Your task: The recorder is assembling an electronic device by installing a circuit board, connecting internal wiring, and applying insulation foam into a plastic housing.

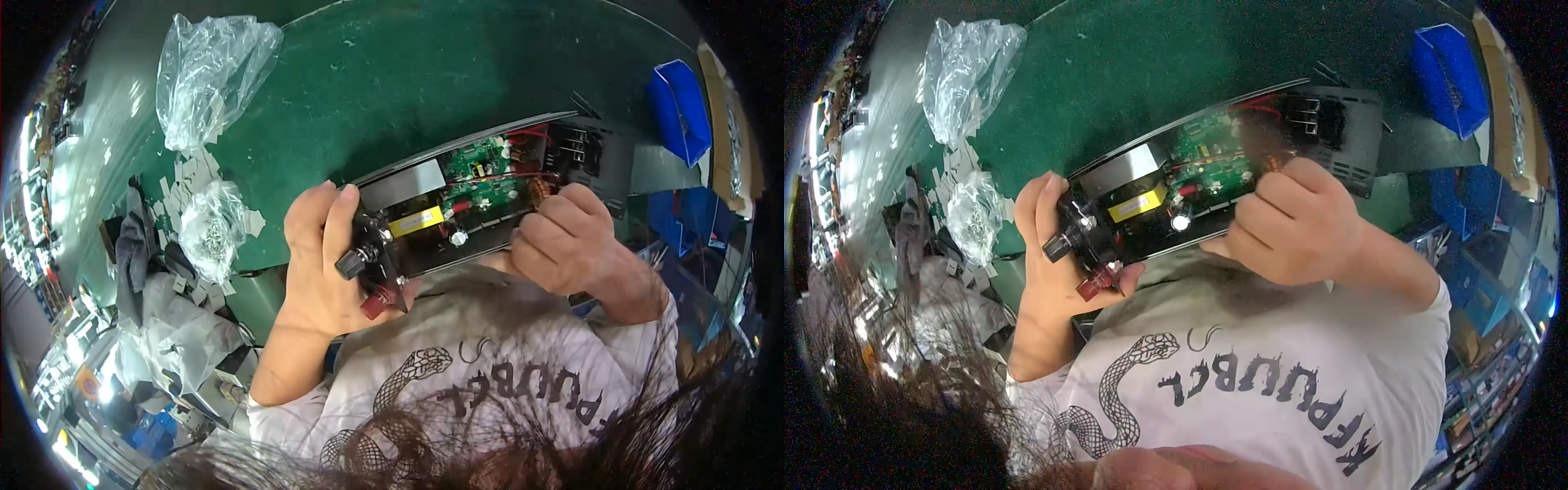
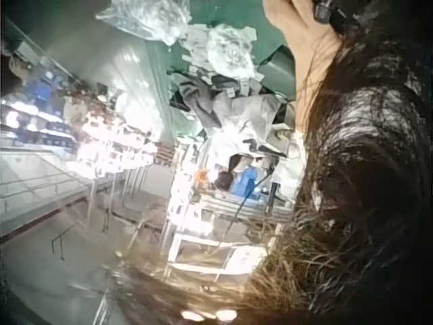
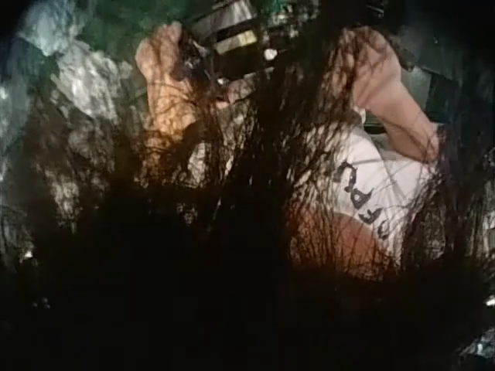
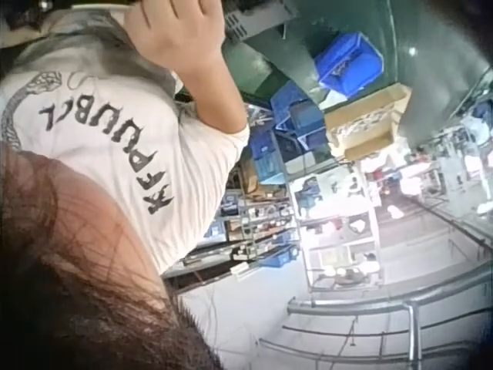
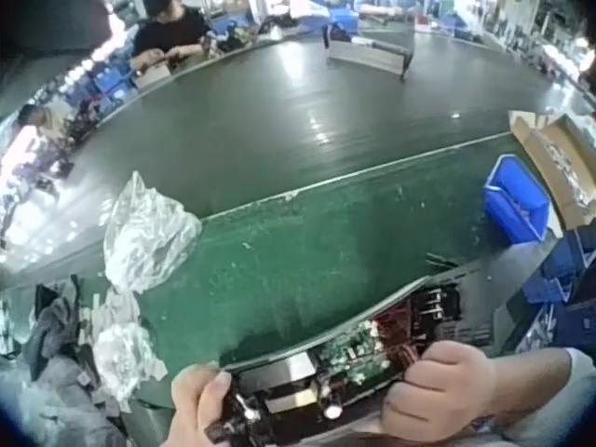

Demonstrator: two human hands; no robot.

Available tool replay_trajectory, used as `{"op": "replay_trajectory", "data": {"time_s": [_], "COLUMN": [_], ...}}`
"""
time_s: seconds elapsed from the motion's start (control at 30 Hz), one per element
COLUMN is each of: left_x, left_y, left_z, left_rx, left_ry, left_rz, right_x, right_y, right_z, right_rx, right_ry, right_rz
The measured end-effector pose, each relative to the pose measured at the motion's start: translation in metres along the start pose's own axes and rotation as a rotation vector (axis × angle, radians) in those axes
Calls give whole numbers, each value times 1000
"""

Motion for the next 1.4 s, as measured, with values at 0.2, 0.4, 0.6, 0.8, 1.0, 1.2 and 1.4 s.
{"op": "replay_trajectory", "data": {"time_s": [0.2,0.4,0.6,0.8,1.0,1.2,1.4], "left_x": [11,12,15,21,23,23,25], "left_y": [-1,0,-4,-4,-6,-9,-10], "left_z": [-14,-17,-18,-21,-23,-22,-23], "left_rx": [-41,-98,-77,-87,-77,-61,-61], "left_ry": [7,16,32,54,62,37,56], "left_rz": [-74,-82,-110,-144,-157,-155,-157], "right_x": [10,13,14,16,16,15,16], "right_y": [-3,2,3,5,0,1,0], "right_z": [9,12,14,12,14,13,11], "right_rx": [215,180,157,119,169,161,135], "right_ry": [-27,-124,-151,-170,-184,-177,-157], "right_rz": [-313,-454,-541,-592,-608,-590,-589]}}
Point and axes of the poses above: each hand's wrist, its own z-axis away from the middle knuckle, its own y-axis out of the back of the hand, x = y × z, the point moved 2 cm from there along -z, towards the middle knuckle, and after that the axes turned 8 degrees about z, right-handed, at the moved point
